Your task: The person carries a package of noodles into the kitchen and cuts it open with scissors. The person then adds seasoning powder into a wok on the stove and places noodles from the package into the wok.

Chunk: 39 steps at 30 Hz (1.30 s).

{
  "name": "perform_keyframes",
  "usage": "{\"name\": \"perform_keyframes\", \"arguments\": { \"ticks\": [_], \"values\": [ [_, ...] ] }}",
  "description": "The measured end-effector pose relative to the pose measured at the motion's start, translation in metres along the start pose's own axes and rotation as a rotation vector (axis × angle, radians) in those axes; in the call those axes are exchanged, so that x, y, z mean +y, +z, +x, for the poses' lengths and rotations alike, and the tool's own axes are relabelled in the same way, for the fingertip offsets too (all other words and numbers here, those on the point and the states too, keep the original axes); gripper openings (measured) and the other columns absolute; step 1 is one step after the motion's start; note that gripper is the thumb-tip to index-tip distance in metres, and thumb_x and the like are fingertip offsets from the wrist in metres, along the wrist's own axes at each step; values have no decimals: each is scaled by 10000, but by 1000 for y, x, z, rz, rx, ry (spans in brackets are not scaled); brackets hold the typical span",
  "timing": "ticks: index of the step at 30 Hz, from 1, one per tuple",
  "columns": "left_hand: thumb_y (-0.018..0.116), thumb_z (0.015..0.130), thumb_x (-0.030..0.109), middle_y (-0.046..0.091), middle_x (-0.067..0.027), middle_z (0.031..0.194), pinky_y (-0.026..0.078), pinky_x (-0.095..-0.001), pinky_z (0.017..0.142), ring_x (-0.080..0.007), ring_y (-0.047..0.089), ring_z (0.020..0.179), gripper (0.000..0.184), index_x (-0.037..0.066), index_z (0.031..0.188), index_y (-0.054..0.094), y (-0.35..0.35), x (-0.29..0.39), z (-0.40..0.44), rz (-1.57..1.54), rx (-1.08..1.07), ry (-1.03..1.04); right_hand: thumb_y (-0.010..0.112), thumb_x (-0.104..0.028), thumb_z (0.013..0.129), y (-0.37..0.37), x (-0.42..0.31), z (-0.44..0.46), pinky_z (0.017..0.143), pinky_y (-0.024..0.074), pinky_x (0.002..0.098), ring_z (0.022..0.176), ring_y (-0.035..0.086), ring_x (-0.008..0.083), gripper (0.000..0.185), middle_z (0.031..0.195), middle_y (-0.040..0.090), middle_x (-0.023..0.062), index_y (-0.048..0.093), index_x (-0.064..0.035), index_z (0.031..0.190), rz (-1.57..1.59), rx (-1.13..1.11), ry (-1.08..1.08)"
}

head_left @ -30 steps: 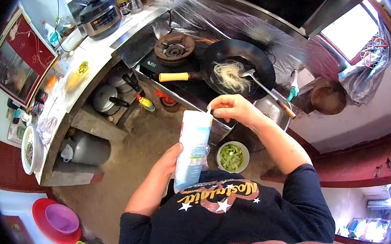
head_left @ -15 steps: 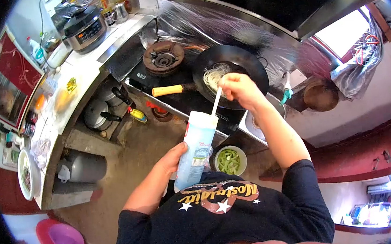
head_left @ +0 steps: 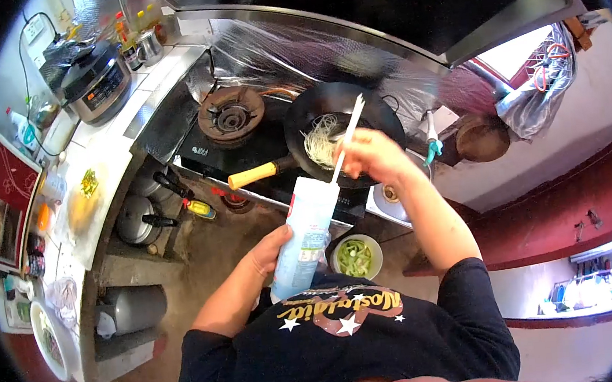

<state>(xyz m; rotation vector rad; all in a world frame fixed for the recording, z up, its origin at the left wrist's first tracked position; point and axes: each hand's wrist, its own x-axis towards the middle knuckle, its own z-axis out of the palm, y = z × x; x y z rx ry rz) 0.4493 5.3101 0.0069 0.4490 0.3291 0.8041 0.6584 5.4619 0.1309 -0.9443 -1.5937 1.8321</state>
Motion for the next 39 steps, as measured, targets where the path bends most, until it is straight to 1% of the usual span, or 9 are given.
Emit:
{"name": "perform_keyframes", "arguments": {
  "ticks": [7,10,18,22,28,33,35,38,39],
  "values": [
    [636,743,490,519,-193,1163,469,-446,853,-315,565,1000,790,-20,1280,363,-22,23,-14,-45,-112,-24,553,-198,869,-111,-22,21,525,498,270,659,621,178,176,847,633,128,555,-38,942,377,310,-266],
    [615,762,474,514,-201,1175,458,-454,868,-320,557,1013,771,-21,1291,351,-23,31,-30,-26,54,-6,571,-219,858,-162,-7,25,523,476,292,662,620,191,186,839,632,112,559,-51,938,446,463,-286],
    [598,758,514,546,-178,1116,489,-419,811,-286,585,946,752,-13,1256,399,-34,31,-51,-31,87,87,538,-201,855,-159,51,62,448,486,242,572,603,143,191,769,624,79,546,-24,927,-87,845,-87],
    [603,752,522,550,-195,1090,501,-441,787,-317,596,922,760,-16,1250,402,-33,30,-53,-57,68,74,549,-217,829,-132,71,97,501,484,294,574,609,175,205,679,616,108,599,-24,872,-934,612,-131],
    [616,735,535,554,-219,1068,503,-473,789,-351,603,906,789,-23,1247,399,-30,19,-57,-28,131,111,623,-287,753,-114,81,98,778,462,435,910,585,358,393,938,615,211,549,-48,1056,-1343,567,8],
    [659,694,538,555,-228,1068,506,-474,790,-348,607,901,824,-22,1243,407,-35,2,-75,-55,299,227,672,-475,608,-213,141,13,712,480,418,836,618,330,603,904,617,230,598,22,941,-1552,155,561],
    [684,667,543,551,-235,1078,509,-487,774,-349,603,915,854,-13,1250,402,-42,-4,-77,-95,263,258,686,-467,658,-222,150,-28,676,502,371,734,630,306,590,825,649,199,632,52,935,-1278,109,739],
    [681,662,554,550,-240,1084,501,-531,758,-368,598,917,880,-8,1268,378,-40,-15,-74,-141,283,323,633,-467,745,-219,169,-65,687,505,403,666,636,304,529,852,670,136,637,-12,1016,-408,212,581],
    [681,662,554,550,-240,1084,501,-531,758,-368,598,917,880,-8,1268,378,-38,-21,-73,-144,286,331,633,-467,745,-221,168,-66,687,505,403,666,636,304,529,852,670,136,637,-12,1016,-414,205,580]
  ]
}}
